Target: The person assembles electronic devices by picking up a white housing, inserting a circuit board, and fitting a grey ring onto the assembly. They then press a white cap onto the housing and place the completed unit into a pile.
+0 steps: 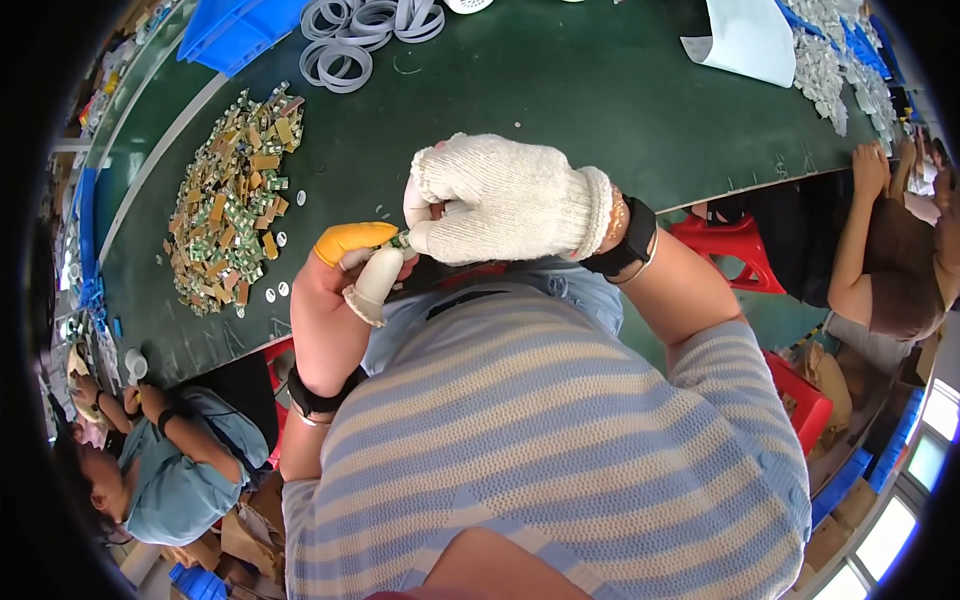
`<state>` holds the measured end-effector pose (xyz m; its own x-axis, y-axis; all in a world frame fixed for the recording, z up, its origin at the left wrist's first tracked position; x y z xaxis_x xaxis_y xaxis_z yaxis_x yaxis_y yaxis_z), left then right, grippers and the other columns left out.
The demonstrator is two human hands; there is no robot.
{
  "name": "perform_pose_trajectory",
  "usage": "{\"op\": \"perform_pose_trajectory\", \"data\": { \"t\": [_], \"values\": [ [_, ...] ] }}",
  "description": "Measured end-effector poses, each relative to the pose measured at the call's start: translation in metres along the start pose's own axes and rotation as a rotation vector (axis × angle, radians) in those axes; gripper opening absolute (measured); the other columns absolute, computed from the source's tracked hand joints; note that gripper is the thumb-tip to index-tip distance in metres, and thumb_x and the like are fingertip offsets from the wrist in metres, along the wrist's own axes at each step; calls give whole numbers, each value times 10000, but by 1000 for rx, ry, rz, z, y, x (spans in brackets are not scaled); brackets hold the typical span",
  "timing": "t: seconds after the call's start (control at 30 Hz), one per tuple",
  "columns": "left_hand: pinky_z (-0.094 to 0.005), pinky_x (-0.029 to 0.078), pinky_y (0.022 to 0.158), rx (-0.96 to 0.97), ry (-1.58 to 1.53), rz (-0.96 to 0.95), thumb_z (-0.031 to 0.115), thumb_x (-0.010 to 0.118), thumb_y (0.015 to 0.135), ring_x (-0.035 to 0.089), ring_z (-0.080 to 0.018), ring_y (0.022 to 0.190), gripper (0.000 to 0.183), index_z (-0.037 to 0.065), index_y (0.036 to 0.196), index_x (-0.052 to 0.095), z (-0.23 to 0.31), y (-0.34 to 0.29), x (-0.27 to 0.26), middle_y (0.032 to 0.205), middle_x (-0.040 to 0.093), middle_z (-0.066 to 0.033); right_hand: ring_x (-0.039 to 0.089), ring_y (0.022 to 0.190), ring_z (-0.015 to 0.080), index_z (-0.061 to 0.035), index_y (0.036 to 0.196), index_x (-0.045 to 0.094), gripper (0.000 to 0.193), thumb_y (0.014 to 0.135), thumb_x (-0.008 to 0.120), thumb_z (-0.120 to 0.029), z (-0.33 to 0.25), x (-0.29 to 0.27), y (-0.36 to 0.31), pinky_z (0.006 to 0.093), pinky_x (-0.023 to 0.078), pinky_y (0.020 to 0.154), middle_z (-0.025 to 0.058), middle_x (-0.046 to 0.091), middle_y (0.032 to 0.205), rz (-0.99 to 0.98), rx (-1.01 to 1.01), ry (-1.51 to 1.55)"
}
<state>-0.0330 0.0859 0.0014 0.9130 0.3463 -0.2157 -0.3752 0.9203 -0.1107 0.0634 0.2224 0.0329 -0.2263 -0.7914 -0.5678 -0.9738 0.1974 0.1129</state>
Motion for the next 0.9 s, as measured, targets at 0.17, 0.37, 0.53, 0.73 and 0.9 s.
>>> {"op": "perform_pose_trajectory", "data": {
  "t": [0.17,0.37,0.53,0.73,0.9],
  "values": [
    [-275,582,863,-118,-395,-104,72,690,999,727,-154,977,264,-25,1233,614,-14,1,7,1072,741,-116,608,731,242,-98,836,677,111,850,737,-191,1,4,3,367,481,660,48,629,796,-104,-7,71],
    [-257,572,845,-55,-278,2,66,699,991,723,-135,977,247,-16,1216,634,-6,-2,-1,1047,752,-108,653,818,247,-129,892,746,104,845,778,-216,-3,5,3,372,498,700,51,672,848,-68,44,-106],
    [-252,562,813,-51,-97,38,53,732,960,725,-122,927,237,-8,1183,678,-7,-4,-5,1005,768,-86,670,868,248,-142,888,773,142,824,831,-255,-7,-1,2,374,506,740,43,694,912,-30,-90,-122],
    [-262,564,781,-12,-32,84,20,756,924,728,-125,866,215,0,1132,707,-3,-5,-3,966,777,-90,683,892,245,-125,840,792,152,812,822,-271,-3,-1,7,377,513,753,55,715,858,-76,-39,-104],
    [-272,560,733,119,162,159,1,765,907,720,-135,801,206,20,1105,715,0,-4,-4,906,758,-108,705,777,313,-67,800,783,204,832,733,-262,-2,8,17,415,542,707,121,727,775,-220,21,-34]
  ]
}}
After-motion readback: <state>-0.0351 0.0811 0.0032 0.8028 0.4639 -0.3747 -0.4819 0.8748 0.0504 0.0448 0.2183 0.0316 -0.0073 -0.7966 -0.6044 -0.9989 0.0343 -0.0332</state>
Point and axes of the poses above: each hand's wrist, its own y-axis towards the middle knuckle, its own x-axis out of the palm, z = x × y, the point moved 8 cm from there along y, towards the middle knuckle
